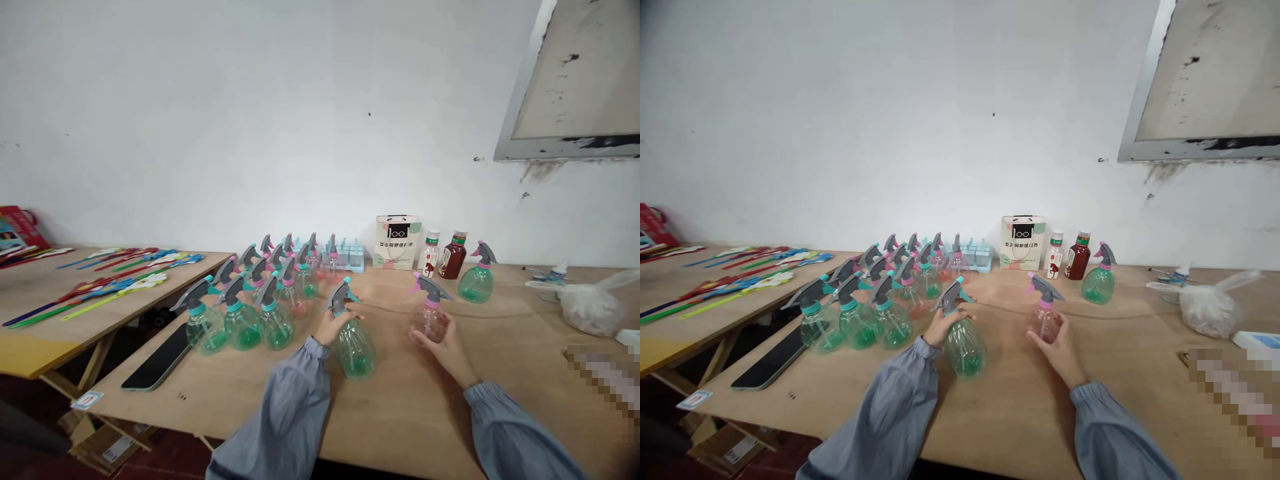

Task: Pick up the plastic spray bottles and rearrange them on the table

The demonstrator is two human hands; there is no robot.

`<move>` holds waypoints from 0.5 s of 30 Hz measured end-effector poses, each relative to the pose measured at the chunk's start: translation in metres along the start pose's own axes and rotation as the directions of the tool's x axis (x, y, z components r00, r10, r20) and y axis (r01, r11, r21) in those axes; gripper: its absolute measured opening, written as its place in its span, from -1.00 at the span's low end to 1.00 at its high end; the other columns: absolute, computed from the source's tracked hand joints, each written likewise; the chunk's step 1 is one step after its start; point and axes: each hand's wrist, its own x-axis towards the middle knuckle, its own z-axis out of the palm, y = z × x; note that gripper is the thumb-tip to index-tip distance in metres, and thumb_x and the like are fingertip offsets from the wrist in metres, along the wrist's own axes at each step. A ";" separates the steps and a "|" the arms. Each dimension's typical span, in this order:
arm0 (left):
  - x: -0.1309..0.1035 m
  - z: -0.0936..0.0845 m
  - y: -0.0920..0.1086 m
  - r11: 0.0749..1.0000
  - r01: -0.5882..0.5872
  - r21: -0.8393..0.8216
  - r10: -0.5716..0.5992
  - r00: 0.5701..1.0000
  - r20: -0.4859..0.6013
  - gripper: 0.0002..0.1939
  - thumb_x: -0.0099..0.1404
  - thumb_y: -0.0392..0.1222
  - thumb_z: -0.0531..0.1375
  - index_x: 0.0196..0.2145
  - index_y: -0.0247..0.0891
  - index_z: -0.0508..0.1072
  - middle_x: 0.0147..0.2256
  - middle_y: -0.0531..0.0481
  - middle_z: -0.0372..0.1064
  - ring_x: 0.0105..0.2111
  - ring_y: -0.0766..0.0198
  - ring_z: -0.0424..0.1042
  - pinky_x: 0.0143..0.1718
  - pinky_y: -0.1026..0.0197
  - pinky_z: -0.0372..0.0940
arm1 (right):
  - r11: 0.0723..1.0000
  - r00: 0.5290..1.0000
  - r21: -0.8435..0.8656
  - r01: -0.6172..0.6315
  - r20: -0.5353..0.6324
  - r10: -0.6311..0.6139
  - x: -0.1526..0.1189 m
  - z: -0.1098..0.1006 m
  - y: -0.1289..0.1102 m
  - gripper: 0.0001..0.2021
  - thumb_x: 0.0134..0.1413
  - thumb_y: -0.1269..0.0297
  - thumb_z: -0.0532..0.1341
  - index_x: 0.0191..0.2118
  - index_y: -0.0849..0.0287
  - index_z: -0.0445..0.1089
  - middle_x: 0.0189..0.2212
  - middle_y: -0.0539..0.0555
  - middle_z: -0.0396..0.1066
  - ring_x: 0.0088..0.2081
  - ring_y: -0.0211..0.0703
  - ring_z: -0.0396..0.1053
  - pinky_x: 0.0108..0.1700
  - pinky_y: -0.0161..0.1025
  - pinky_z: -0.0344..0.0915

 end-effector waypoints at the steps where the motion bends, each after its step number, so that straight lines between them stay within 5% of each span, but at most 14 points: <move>1: 0.000 0.001 -0.001 1.000 0.008 -0.008 -0.008 0.999 -0.040 -0.57 -0.03 0.01 0.33 -0.24 -0.31 0.47 -0.21 -0.18 0.51 -0.38 0.13 0.55 -0.38 0.11 0.41 | 1.000 1.000 0.017 0.004 0.025 -0.004 -0.006 0.004 -0.005 -0.09 -0.25 -0.23 0.39 0.15 0.18 0.06 0.10 0.33 0.24 0.11 0.20 0.29 0.12 0.18 0.26; 4: 0.001 0.003 -0.003 1.000 -0.006 -0.026 0.002 0.992 -0.127 -0.61 -0.07 0.02 0.33 -0.35 -0.31 0.44 -0.36 -0.09 0.49 -0.44 0.17 0.52 -0.38 0.11 0.41 | 0.999 0.999 0.051 0.004 0.048 -0.007 -0.014 0.008 -0.013 -0.10 -0.21 -0.19 0.39 0.17 0.17 0.06 0.12 0.35 0.24 0.13 0.21 0.29 0.14 0.20 0.25; 11: -0.004 0.005 0.005 0.997 -0.036 -0.070 0.037 0.999 0.004 -0.57 -0.06 -0.09 0.34 -0.20 -0.29 0.47 -0.27 -0.06 0.51 -0.45 0.28 0.49 -0.38 0.21 0.37 | 0.997 0.998 0.072 -0.031 0.060 0.026 -0.014 0.004 -0.016 -0.10 -0.21 -0.19 0.40 0.19 0.12 0.06 0.14 0.30 0.24 0.18 0.22 0.25 0.21 0.21 0.19; 15: -0.005 0.010 0.000 0.989 -0.101 -0.112 0.087 0.989 -0.122 -0.65 -0.08 -0.07 0.35 -0.33 -0.26 0.43 -0.37 0.02 0.48 -0.49 0.28 0.47 -0.35 0.16 0.40 | 0.992 0.996 0.123 -0.016 0.084 0.006 -0.014 0.004 -0.009 -0.10 -0.23 -0.15 0.42 0.20 0.09 0.06 0.15 0.29 0.25 0.18 0.21 0.26 0.20 0.19 0.23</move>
